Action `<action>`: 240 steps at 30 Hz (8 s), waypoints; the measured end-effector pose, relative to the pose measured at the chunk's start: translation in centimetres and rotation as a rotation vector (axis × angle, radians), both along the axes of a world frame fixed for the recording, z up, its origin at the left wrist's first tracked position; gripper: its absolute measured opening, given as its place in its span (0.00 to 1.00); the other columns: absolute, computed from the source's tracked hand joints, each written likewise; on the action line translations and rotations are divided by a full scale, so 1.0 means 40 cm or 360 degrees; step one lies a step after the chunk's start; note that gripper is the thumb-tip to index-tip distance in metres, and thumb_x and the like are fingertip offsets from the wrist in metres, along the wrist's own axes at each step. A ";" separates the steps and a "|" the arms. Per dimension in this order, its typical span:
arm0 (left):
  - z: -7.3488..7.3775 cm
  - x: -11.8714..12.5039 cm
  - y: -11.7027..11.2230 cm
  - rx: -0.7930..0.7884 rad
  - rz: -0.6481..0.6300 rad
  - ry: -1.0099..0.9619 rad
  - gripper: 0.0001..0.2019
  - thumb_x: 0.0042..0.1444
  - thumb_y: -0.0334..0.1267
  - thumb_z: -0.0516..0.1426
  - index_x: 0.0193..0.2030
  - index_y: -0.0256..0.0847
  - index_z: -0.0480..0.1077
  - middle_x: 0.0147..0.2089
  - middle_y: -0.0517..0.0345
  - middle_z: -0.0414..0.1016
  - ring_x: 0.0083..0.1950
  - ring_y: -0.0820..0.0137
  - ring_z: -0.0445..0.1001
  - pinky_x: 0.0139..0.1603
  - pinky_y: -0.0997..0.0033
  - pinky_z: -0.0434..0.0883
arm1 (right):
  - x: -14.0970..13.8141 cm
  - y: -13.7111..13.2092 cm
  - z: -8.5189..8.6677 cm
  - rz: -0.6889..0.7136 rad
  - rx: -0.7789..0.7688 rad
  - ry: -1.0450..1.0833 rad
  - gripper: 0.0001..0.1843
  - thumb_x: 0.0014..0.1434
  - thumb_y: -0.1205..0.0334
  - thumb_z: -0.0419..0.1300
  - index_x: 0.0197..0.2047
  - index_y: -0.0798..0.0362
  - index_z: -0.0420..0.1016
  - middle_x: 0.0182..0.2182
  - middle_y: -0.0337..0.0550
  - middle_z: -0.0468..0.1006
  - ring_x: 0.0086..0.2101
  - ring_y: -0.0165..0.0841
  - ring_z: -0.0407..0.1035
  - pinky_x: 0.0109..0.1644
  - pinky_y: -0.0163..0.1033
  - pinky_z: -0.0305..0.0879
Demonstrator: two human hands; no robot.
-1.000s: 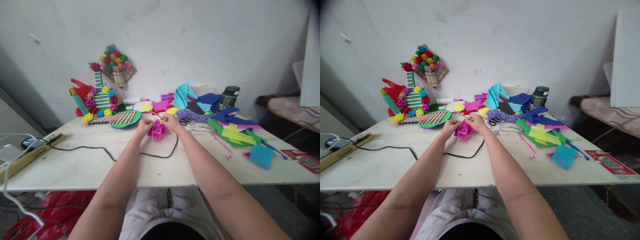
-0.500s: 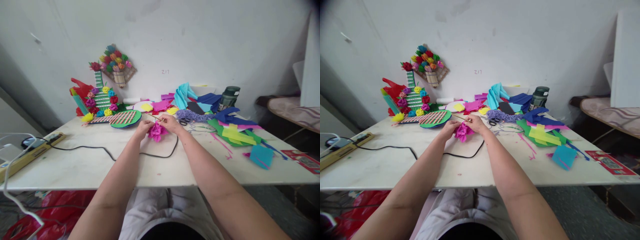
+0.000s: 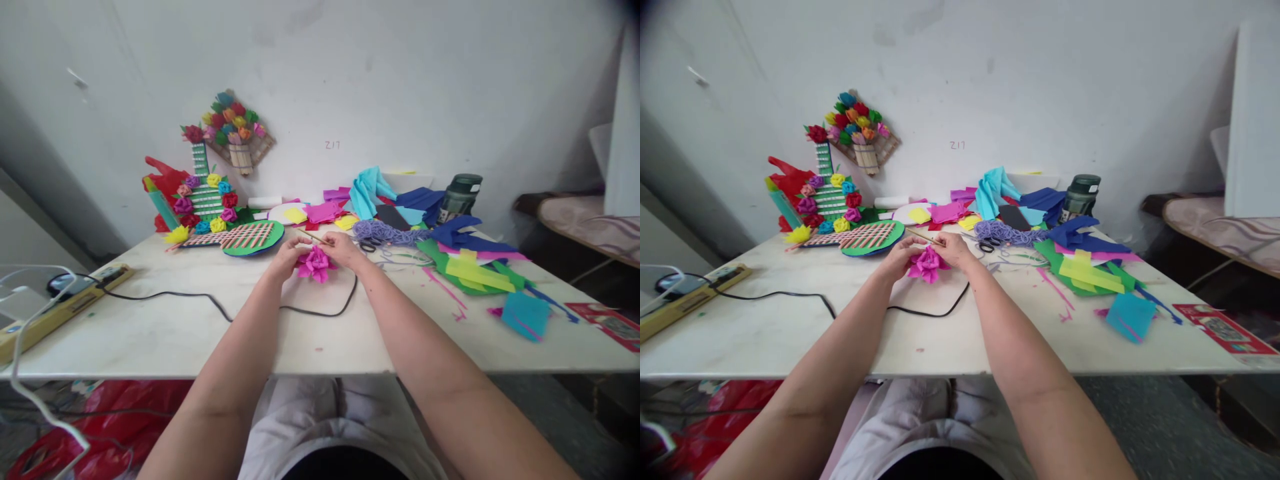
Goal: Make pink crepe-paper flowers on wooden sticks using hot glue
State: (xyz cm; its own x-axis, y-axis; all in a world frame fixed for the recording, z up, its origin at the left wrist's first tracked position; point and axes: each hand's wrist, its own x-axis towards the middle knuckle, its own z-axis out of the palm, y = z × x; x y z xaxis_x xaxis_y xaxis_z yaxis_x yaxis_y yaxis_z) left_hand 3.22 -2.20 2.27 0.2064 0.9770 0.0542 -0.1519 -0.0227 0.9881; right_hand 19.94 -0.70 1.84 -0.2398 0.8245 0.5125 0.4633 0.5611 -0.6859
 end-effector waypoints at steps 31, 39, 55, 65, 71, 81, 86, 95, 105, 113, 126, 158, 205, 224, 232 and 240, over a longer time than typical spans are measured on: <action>0.006 -0.020 0.006 0.0031 -0.0190 0.0198 0.13 0.37 0.40 0.64 0.25 0.35 0.67 0.17 0.65 0.61 0.16 0.80 0.58 0.17 0.79 0.53 | -0.004 -0.021 0.028 0.0054 -0.0142 0.0078 0.13 0.49 0.53 0.57 0.25 0.54 0.66 0.22 0.35 0.66 0.26 0.27 0.58 0.32 0.34 0.53; -0.004 -0.023 0.014 0.0148 -0.0086 0.0259 0.15 0.37 0.43 0.65 0.27 0.35 0.69 0.19 0.63 0.65 0.18 0.79 0.61 0.19 0.78 0.56 | 0.019 -0.018 0.045 0.0099 0.0028 0.0025 0.18 0.57 0.48 0.49 0.24 0.53 0.63 0.23 0.36 0.64 0.27 0.28 0.57 0.35 0.35 0.55; 0.004 -0.026 -0.002 0.0185 -0.0236 0.0280 0.14 0.39 0.43 0.65 0.27 0.34 0.71 0.19 0.62 0.64 0.19 0.79 0.59 0.21 0.77 0.55 | 0.023 -0.040 0.053 0.0278 -0.0165 -0.0037 0.20 0.56 0.47 0.52 0.23 0.54 0.67 0.17 0.31 0.55 0.21 0.25 0.50 0.27 0.34 0.47; -0.001 -0.030 0.008 0.0244 -0.0276 0.0296 0.13 0.39 0.42 0.64 0.27 0.34 0.71 0.20 0.60 0.67 0.20 0.78 0.61 0.21 0.77 0.55 | 0.019 -0.042 0.056 0.0297 -0.0232 -0.0066 0.23 0.53 0.43 0.52 0.20 0.54 0.64 0.17 0.32 0.58 0.21 0.25 0.52 0.27 0.34 0.49; 0.001 -0.030 0.004 0.0234 -0.0258 0.0288 0.13 0.40 0.43 0.65 0.26 0.34 0.71 0.19 0.61 0.65 0.19 0.78 0.60 0.21 0.77 0.55 | 0.022 -0.028 0.046 0.0218 -0.0263 -0.0026 0.20 0.53 0.47 0.53 0.21 0.55 0.68 0.16 0.32 0.58 0.21 0.25 0.52 0.27 0.34 0.50; 0.005 -0.027 -0.002 0.0226 -0.0195 0.0250 0.14 0.39 0.44 0.65 0.26 0.33 0.72 0.20 0.60 0.67 0.20 0.79 0.61 0.21 0.77 0.56 | 0.024 -0.021 0.037 0.0248 -0.0305 0.0088 0.19 0.55 0.48 0.53 0.24 0.56 0.68 0.18 0.33 0.61 0.20 0.24 0.52 0.26 0.33 0.49; 0.003 -0.030 0.002 0.0292 -0.0241 0.0279 0.15 0.39 0.44 0.65 0.28 0.32 0.74 0.21 0.59 0.69 0.21 0.78 0.61 0.22 0.76 0.56 | 0.024 -0.028 0.041 0.0347 -0.0441 0.0075 0.22 0.52 0.45 0.55 0.31 0.59 0.75 0.18 0.31 0.59 0.21 0.23 0.51 0.26 0.33 0.48; -0.012 -0.040 0.022 0.0300 -0.0276 0.0271 0.14 0.38 0.41 0.66 0.31 0.32 0.76 0.21 0.59 0.70 0.21 0.78 0.62 0.22 0.76 0.56 | 0.018 -0.042 0.051 0.0420 -0.0679 0.0156 0.24 0.47 0.50 0.61 0.40 0.63 0.78 0.18 0.32 0.62 0.21 0.22 0.51 0.25 0.32 0.46; -0.006 -0.025 0.010 0.0113 -0.0268 0.0040 0.14 0.35 0.39 0.67 0.28 0.31 0.75 0.25 0.53 0.75 0.24 0.74 0.69 0.24 0.76 0.63 | 0.014 -0.034 0.046 0.0351 -0.0490 0.0242 0.22 0.44 0.52 0.61 0.36 0.62 0.81 0.16 0.33 0.62 0.20 0.23 0.53 0.24 0.32 0.49; -0.010 -0.022 0.017 0.0029 -0.0246 -0.0007 0.10 0.34 0.35 0.64 0.25 0.33 0.73 0.22 0.56 0.73 0.21 0.76 0.67 0.21 0.77 0.60 | 0.003 -0.027 0.036 0.0371 -0.0302 0.0290 0.18 0.46 0.55 0.60 0.35 0.59 0.82 0.23 0.41 0.75 0.25 0.28 0.64 0.27 0.32 0.59; 0.008 -0.012 0.001 -0.0015 -0.0150 -0.0149 0.07 0.32 0.28 0.59 0.24 0.33 0.71 0.21 0.57 0.71 0.21 0.75 0.67 0.23 0.76 0.62 | 0.002 -0.024 0.038 0.0321 -0.0196 0.0214 0.15 0.49 0.59 0.60 0.38 0.55 0.82 0.34 0.45 0.81 0.35 0.35 0.73 0.38 0.37 0.69; -0.003 -0.016 0.009 -0.0041 -0.0026 -0.0180 0.10 0.32 0.35 0.64 0.15 0.35 0.66 0.16 0.60 0.65 0.19 0.77 0.61 0.21 0.74 0.58 | 0.003 0.017 0.008 0.0133 0.0342 -0.0454 0.12 0.58 0.65 0.58 0.42 0.49 0.81 0.33 0.43 0.71 0.34 0.30 0.66 0.39 0.34 0.61; -0.012 -0.016 0.014 0.0113 -0.0140 -0.0019 0.06 0.32 0.33 0.62 0.21 0.33 0.71 0.18 0.63 0.63 0.19 0.79 0.58 0.20 0.76 0.53 | -0.007 -0.006 0.025 0.0189 -0.0031 0.0219 0.04 0.42 0.70 0.63 0.24 0.54 0.81 0.33 0.43 0.75 0.34 0.30 0.68 0.39 0.37 0.65; -0.017 -0.019 0.022 0.0159 -0.0155 0.0129 0.18 0.38 0.45 0.67 0.18 0.35 0.65 0.15 0.66 0.56 0.16 0.81 0.53 0.19 0.76 0.49 | -0.008 0.000 0.010 0.0236 -0.0142 0.0446 0.01 0.37 0.68 0.64 0.19 0.55 0.78 0.29 0.42 0.74 0.28 0.28 0.67 0.34 0.35 0.66; -0.005 -0.021 0.016 0.0116 -0.0119 0.0138 0.16 0.34 0.42 0.68 0.20 0.33 0.68 0.16 0.62 0.62 0.17 0.80 0.57 0.19 0.77 0.52 | -0.007 -0.009 0.013 0.0243 -0.0380 0.0464 0.05 0.38 0.69 0.63 0.23 0.56 0.80 0.31 0.42 0.76 0.26 0.26 0.66 0.29 0.32 0.64; 0.000 -0.025 0.010 0.0108 -0.0202 0.0179 0.15 0.34 0.42 0.67 0.20 0.33 0.70 0.16 0.62 0.62 0.17 0.81 0.56 0.19 0.77 0.52 | 0.011 -0.011 0.022 0.0282 -0.0313 0.0244 0.05 0.42 0.66 0.63 0.25 0.55 0.81 0.32 0.44 0.78 0.28 0.28 0.68 0.31 0.33 0.65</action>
